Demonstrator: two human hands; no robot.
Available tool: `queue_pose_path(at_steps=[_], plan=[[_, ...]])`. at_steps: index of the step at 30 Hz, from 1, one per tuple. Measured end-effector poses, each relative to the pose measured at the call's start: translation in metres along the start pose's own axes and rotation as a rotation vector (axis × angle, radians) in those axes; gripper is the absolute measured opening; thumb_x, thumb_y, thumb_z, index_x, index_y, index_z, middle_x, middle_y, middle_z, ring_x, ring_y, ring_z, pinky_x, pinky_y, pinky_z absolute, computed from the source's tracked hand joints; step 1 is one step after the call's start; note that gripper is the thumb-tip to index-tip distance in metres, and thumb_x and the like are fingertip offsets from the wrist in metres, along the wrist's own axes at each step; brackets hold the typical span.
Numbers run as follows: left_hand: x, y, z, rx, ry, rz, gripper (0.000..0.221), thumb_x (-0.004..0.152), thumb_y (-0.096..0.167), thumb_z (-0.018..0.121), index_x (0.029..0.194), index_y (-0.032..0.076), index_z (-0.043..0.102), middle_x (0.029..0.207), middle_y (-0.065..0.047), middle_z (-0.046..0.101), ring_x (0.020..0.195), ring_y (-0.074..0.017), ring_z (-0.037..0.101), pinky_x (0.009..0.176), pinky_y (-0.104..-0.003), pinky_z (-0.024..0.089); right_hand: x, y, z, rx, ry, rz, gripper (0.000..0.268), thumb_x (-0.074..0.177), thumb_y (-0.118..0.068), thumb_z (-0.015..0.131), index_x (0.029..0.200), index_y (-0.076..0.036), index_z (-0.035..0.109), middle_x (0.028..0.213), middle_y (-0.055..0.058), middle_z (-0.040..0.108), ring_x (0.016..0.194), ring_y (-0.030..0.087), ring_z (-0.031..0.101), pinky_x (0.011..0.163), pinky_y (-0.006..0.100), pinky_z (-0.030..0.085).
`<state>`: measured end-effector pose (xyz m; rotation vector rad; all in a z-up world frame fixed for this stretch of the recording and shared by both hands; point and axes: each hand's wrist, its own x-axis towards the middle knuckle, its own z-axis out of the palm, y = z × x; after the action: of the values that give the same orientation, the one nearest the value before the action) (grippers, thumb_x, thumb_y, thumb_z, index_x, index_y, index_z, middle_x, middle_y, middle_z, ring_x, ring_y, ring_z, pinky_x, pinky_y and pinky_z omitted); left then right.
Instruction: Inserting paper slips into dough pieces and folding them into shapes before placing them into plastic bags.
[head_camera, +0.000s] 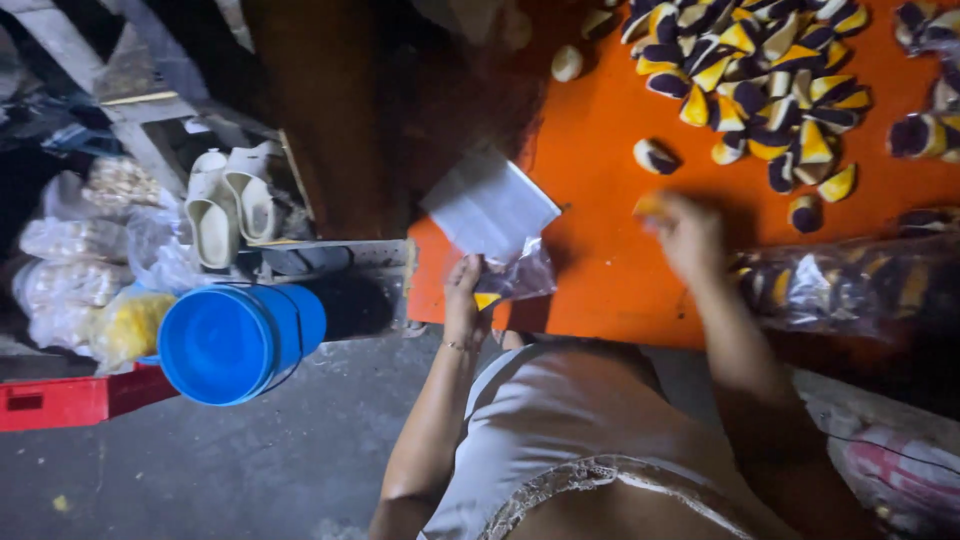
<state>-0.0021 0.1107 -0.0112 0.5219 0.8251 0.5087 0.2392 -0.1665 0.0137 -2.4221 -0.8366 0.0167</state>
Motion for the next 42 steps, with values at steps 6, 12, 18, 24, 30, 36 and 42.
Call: queue_pose_path(at_steps=[6, 12, 18, 24, 30, 36, 42], plan=[[0.012, 0.018, 0.005, 0.004, -0.117, -0.074, 0.021, 0.096, 0.024, 0.075, 0.092, 0.006, 0.065, 0.084, -0.018, 0.074, 0.079, -0.0306, 0.078, 0.064, -0.048, 0.066, 0.094, 0.012, -0.004, 0.079, 0.272, -0.171, 0.044, 0.1, -0.01, 0.082, 0.14, -0.014, 0.066, 0.122, 0.016, 0.069, 0.115, 0.04, 0.066, 0.1, 0.05, 0.051], [0.006, 0.032, 0.007, -0.084, -0.089, -0.128, 0.018, 0.096, 0.019, 0.074, 0.095, 0.004, 0.065, 0.083, -0.018, 0.074, 0.076, -0.0318, 0.077, 0.062, -0.05, 0.066, 0.057, -0.011, 0.007, 0.151, 0.242, -0.234, 0.035, 0.114, -0.033, 0.063, 0.137, -0.008, 0.071, 0.125, 0.017, 0.066, 0.121, 0.039, 0.063, 0.103, 0.048, 0.051], [0.014, 0.021, 0.018, -0.078, -0.132, -0.154, 0.019, 0.097, 0.023, 0.075, 0.096, 0.006, 0.067, 0.087, -0.016, 0.074, 0.08, -0.0307, 0.077, 0.066, -0.049, 0.066, 0.018, -0.003, 0.031, 0.629, 0.337, 0.033, 0.05, 0.094, 0.02, 0.074, 0.14, 0.006, 0.064, 0.119, 0.035, 0.066, 0.114, 0.036, 0.064, 0.101, 0.046, 0.052], [0.016, 0.011, 0.042, -0.075, -0.171, -0.173, 0.022, 0.096, 0.029, 0.075, 0.094, 0.008, 0.068, 0.09, -0.016, 0.075, 0.084, -0.0287, 0.076, 0.067, -0.046, 0.066, 0.01, -0.035, 0.003, 0.307, 0.275, -0.016, 0.046, 0.09, 0.001, 0.084, 0.133, -0.009, 0.074, 0.117, 0.023, 0.071, 0.111, 0.044, 0.067, 0.094, 0.05, 0.056], [0.001, -0.008, 0.071, -0.128, -0.182, -0.146, 0.021, 0.098, 0.025, 0.073, 0.098, 0.006, 0.067, 0.095, -0.019, 0.075, 0.085, -0.0303, 0.077, 0.064, -0.044, 0.066, 0.0, -0.046, -0.004, 0.368, 0.28, -0.173, 0.042, 0.089, 0.009, 0.082, 0.129, -0.005, 0.076, 0.122, 0.019, 0.072, 0.111, 0.038, 0.07, 0.092, 0.046, 0.058], [-0.027, -0.036, 0.115, 0.031, -0.255, -0.033, 0.039, 0.098, 0.025, 0.074, 0.128, 0.004, 0.059, 0.118, -0.022, 0.069, 0.097, -0.0298, 0.073, 0.078, -0.044, 0.065, -0.002, -0.063, -0.072, 0.817, 0.245, 0.047, 0.054, 0.078, 0.017, 0.084, 0.129, 0.006, 0.069, 0.109, 0.025, 0.073, 0.104, 0.029, 0.07, 0.091, 0.043, 0.06], [-0.052, -0.104, 0.144, 0.429, -0.512, -0.022, 0.036, 0.088, 0.027, 0.085, 0.111, 0.008, 0.065, 0.094, -0.012, 0.072, 0.078, -0.0187, 0.072, 0.063, -0.033, 0.062, 0.019, -0.103, -0.129, 0.463, -0.008, -0.535, 0.029, 0.084, 0.006, 0.074, 0.111, -0.004, 0.078, 0.101, 0.017, 0.077, 0.087, 0.042, 0.073, 0.076, 0.051, 0.062]])
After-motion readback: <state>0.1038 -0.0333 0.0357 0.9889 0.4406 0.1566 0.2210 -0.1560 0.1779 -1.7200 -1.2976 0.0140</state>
